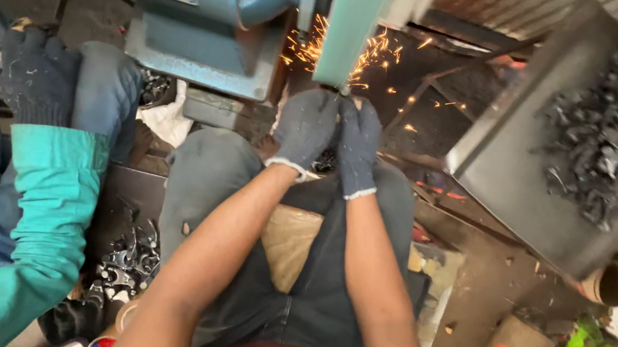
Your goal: The person grinds small metal parts against a belt grinder, holding each piece with gloved hands and moving it across the belt to smooth edges. Finished parts are placed on a nearby metal tray.
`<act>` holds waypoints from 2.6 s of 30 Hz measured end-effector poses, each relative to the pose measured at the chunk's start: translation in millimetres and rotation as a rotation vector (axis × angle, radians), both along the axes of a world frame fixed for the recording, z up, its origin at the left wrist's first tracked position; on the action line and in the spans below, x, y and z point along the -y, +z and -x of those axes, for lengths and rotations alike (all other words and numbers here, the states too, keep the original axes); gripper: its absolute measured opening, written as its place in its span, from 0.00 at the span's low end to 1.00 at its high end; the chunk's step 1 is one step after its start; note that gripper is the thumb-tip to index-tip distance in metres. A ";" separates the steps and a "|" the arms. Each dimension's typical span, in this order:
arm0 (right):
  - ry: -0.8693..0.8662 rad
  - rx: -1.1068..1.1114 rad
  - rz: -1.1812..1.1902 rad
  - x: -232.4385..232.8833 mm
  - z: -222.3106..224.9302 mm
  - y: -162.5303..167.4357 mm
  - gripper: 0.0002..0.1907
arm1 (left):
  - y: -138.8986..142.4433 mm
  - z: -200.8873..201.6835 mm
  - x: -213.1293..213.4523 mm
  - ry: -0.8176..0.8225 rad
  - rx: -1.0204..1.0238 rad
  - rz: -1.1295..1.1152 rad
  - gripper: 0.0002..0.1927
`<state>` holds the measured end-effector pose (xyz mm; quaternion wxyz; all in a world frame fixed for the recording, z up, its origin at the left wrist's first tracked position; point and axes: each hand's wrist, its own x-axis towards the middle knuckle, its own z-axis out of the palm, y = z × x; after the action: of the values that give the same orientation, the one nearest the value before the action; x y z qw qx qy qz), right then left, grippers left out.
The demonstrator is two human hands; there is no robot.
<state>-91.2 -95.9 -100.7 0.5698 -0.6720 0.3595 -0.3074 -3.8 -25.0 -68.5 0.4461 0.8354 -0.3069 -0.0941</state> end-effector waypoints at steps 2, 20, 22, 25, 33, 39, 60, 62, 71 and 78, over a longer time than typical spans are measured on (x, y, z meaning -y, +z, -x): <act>-0.001 0.050 -0.078 1.1 3.6 8.2 0.11 | 8.5 -1.1 -4.2 -0.060 0.054 -0.017 0.14; 0.224 0.204 -0.326 -15.6 27.9 35.3 0.09 | 67.7 -18.7 -62.1 -0.322 0.090 0.026 0.17; 0.194 0.090 -0.371 -16.8 24.6 34.7 0.08 | 63.3 -22.1 -59.8 -0.233 -0.083 0.103 0.19; 0.177 0.034 -0.310 -18.7 19.8 33.7 0.06 | 59.0 -26.1 -56.8 -0.102 -0.334 -0.014 0.19; 0.170 0.049 -0.412 -21.3 19.8 17.4 0.08 | 67.1 -10.9 -60.8 -0.040 -0.348 -0.173 0.22; 0.204 0.114 -0.085 -21.0 18.1 8.2 0.07 | 65.9 -9.3 -57.2 -0.025 -0.252 -0.223 0.21; 0.143 0.038 -0.135 4.8 17.2 28.7 0.10 | 47.4 0.7 -28.2 -0.069 -0.057 -0.277 0.18; 0.127 0.030 -0.263 8.5 13.1 29.9 0.10 | 41.5 2.8 -21.9 -0.025 -0.089 -0.242 0.18; 0.053 0.034 -0.044 28.6 6.7 3.3 0.12 | -25.1 12.1 3.2 -0.125 0.179 -0.095 0.14; -0.081 -0.080 0.257 -2.1 44.9 18.7 0.21 | 22.6 3.7 -26.7 -0.285 0.061 -0.143 0.16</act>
<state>-136.1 -93.8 -82.0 0.4515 -0.7360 0.3664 -0.3467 -7.5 1.8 -45.8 0.3583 0.8153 -0.4285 -0.1527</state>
